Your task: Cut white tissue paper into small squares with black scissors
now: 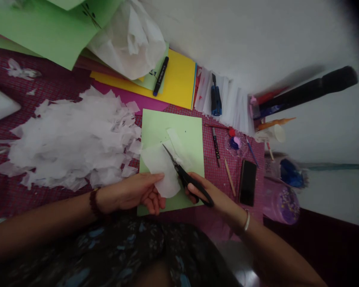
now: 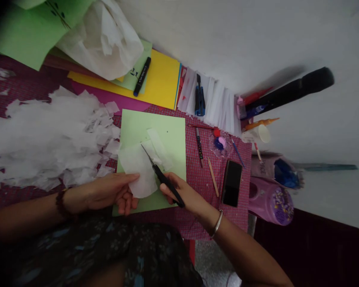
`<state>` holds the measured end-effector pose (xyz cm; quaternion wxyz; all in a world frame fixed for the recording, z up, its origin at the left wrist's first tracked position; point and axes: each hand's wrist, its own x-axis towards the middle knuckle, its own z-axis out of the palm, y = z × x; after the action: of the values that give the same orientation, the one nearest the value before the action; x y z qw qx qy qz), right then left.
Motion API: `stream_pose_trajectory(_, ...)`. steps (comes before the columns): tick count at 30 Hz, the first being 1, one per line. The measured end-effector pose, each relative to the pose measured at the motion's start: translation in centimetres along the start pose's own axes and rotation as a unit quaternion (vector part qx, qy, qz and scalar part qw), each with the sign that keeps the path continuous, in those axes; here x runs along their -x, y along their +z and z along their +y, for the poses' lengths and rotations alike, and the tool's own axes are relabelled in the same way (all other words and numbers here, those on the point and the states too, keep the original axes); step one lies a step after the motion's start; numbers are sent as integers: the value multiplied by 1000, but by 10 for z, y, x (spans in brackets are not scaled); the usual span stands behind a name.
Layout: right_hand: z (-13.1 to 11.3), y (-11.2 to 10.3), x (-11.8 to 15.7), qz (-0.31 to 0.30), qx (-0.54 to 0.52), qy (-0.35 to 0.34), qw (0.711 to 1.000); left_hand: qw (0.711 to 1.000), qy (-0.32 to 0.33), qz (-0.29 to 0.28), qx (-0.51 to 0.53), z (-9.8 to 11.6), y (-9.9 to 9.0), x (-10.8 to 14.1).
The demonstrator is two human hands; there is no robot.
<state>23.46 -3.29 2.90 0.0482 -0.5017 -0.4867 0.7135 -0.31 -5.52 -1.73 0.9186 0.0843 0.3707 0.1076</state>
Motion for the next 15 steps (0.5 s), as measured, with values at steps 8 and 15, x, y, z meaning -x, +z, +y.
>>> stream_pose_trajectory(8, 4, 2, -1, 4, -6, 15, 1000, 1000, -4, 11, -9, 1, 2, 2)
stream_pose_trajectory(15, -9, -2, -3, -34, 5, -16, 999, 1000, -13, 11, -23, 1, 3, 2)
